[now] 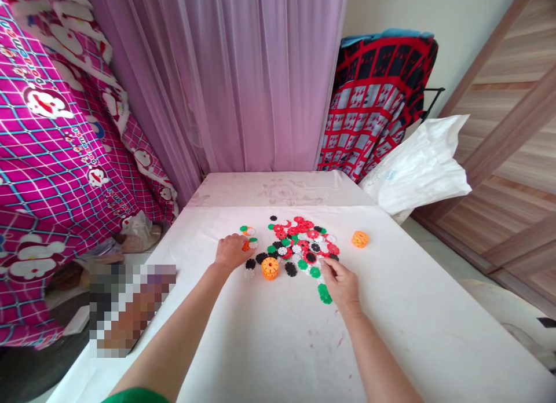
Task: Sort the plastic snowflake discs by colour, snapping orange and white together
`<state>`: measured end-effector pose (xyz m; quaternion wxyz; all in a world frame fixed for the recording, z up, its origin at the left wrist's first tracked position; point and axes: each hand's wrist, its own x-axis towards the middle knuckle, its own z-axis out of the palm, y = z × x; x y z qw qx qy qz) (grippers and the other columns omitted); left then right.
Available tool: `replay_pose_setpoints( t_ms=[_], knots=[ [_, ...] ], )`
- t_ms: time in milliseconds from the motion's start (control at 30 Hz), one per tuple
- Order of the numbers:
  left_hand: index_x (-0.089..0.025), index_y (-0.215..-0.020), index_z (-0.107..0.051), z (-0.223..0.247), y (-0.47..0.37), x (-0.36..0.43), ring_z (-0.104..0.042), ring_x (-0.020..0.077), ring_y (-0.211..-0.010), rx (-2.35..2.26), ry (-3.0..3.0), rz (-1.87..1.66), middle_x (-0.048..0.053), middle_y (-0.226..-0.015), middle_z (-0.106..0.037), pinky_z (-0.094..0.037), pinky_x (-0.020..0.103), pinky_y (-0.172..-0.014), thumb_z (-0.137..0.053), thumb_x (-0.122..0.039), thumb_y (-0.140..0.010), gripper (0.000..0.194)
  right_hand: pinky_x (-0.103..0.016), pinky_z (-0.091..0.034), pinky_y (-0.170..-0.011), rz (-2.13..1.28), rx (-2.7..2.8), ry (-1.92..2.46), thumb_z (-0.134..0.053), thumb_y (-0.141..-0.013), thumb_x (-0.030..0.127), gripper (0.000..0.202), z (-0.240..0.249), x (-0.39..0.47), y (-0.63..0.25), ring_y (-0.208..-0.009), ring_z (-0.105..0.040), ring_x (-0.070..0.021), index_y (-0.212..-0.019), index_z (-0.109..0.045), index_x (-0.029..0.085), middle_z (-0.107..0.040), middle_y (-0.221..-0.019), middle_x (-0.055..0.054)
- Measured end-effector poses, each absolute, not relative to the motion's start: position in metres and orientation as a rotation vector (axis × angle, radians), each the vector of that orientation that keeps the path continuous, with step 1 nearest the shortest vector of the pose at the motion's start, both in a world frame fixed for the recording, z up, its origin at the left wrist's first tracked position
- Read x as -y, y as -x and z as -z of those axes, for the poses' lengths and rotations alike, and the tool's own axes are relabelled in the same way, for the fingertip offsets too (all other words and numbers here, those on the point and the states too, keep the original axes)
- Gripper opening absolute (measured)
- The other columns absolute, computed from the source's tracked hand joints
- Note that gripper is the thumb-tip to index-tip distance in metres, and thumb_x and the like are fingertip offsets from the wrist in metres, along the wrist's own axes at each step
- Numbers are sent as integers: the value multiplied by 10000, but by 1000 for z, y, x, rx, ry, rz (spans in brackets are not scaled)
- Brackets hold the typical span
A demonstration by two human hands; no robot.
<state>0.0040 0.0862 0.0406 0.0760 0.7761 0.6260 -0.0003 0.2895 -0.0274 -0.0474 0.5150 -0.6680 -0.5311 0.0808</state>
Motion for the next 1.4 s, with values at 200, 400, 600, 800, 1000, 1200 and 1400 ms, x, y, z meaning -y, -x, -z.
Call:
replay_pose_setpoints(
  t_ms=[200,400,600,800,1000,1200,1400],
  knots=[
    [-270,-1151,-670,-58,19,-88,-643,271,-1125,-1839,-2229,-37,52,-1208,-715,-455,382,-970,-563,-454,-815,398,-258,-526,-595,-211,1226,1616,-545,-821,520,386,38,29,-283,-579,-666,-184,-818,-778,213,-748,-684,-52],
    [-254,-1175,-668,-58,19,-66,-689,190,-998,-1648,-2134,-138,20,-1109,-749,-514,265,-846,-527,-523,-839,452,-266,-522,-586,-229,1196,1632,-540,-796,533,396,36,28,-281,-569,-662,-189,-791,-774,213,-737,-654,-51],
    [-272,-1048,-719,-53,-7,-44,-695,189,-897,-1485,-2093,-405,-1,-1030,-757,-515,281,-828,-631,-458,-763,351,-258,-528,-589,-232,1211,1621,-548,-805,528,392,37,28,-283,-562,-658,-183,-807,-776,209,-732,-645,-45],
    [-264,-1131,-692,-51,-10,-46,-698,191,-920,-1618,-2064,-437,13,-1044,-755,-518,280,-848,-628,-450,-798,386,-258,-540,-609,-221,1224,1606,-538,-814,535,393,36,29,-283,-565,-656,-181,-792,-769,217,-740,-663,-46],
    [-281,-1128,-687,-57,-17,-34,-678,198,-975,-1475,-2161,-399,11,-1171,-718,-524,302,-879,-656,-421,-774,383,-263,-538,-598,-222,1223,1620,-532,-823,550,401,36,28,-282,-568,-658,-184,-796,-766,225,-741,-660,-42],
    [-277,-1107,-697,-58,-25,-28,-669,200,-963,-1438,-2209,-364,4,-1136,-721,-519,304,-875,-649,-396,-770,360,-264,-526,-586,-251,1227,1628,-531,-817,532,394,35,29,-282,-565,-655,-181,-811,-770,218,-729,-641,-38],
    [-268,-1182,-669,-50,-22,-30,-670,203,-987,-1437,-2224,-348,11,-1180,-715,-526,300,-880,-671,-422,-764,445,-267,-524,-589,-246,1225,1629,-528,-816,536,403,35,29,-282,-558,-646,-178,-815,-772,215,-722,-635,-36]
  ],
)
